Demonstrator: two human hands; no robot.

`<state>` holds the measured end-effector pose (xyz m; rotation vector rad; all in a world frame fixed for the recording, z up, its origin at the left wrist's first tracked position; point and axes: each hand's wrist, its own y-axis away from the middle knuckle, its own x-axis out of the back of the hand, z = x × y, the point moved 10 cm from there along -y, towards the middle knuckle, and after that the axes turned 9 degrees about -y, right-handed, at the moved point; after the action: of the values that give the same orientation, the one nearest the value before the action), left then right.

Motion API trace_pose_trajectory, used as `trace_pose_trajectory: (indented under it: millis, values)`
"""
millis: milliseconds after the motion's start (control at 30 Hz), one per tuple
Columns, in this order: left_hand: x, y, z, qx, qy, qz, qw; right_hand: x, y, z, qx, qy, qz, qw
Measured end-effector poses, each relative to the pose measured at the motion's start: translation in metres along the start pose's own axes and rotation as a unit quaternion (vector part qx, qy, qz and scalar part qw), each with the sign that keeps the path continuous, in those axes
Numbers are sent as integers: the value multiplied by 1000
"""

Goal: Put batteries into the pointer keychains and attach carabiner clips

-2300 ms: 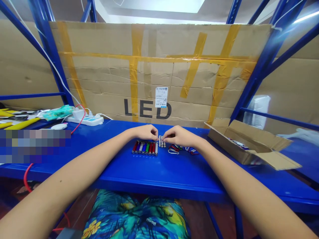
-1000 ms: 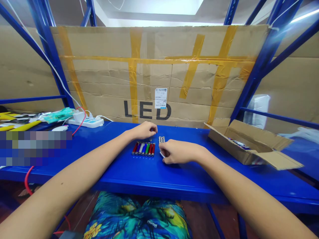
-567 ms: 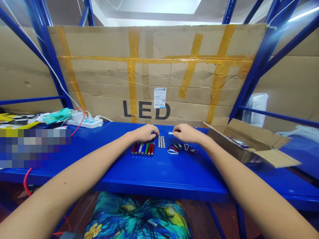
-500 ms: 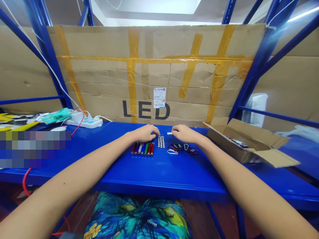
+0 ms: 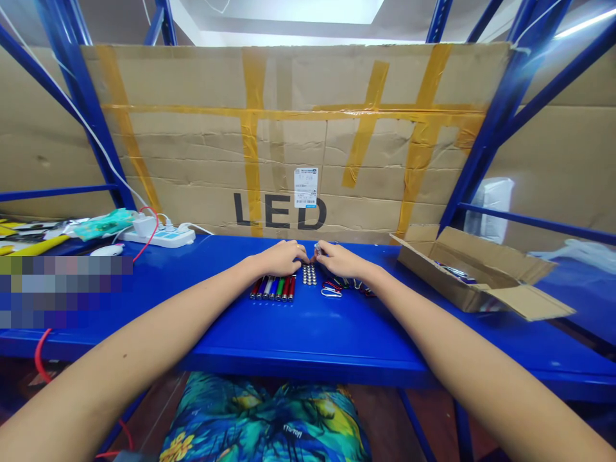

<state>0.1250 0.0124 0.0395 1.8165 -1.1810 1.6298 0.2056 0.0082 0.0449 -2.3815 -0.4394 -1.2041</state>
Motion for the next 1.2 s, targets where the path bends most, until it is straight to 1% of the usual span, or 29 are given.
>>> trace_pose_trajectory:
  millis: [167,267,367,400,467,533,600,700,833,1000,1200]
  values:
    - [-1,3,-12,28,14,-7,999,4,0,6,-16,-14,9,1000]
    - [1,6,-24,55,45,-1,997,14,3,7,-8,-56,39,998]
    - [6,7,-32,74,63,19,995,25,5,12,-10,-54,68,996]
    - [7,7,-31,71,67,24,995,25,5,12,-8,-49,65,997]
    - [9,6,-25,52,75,29,995,20,6,9,6,-49,40,998]
    - [10,5,-17,28,72,27,997,13,7,2,29,-55,10,998]
    - [9,4,-10,10,61,21,998,8,8,-6,42,-49,-3,998]
    - [8,3,-4,-2,40,14,999,3,8,-11,41,-29,-7,999]
    - [6,2,0,-6,25,8,1000,-1,7,-12,32,-12,-17,999]
    - [5,2,5,-7,19,1,1000,1,7,-11,36,3,-15,999]
    - [5,-3,9,2,7,-4,1000,5,8,-9,25,27,-11,999]
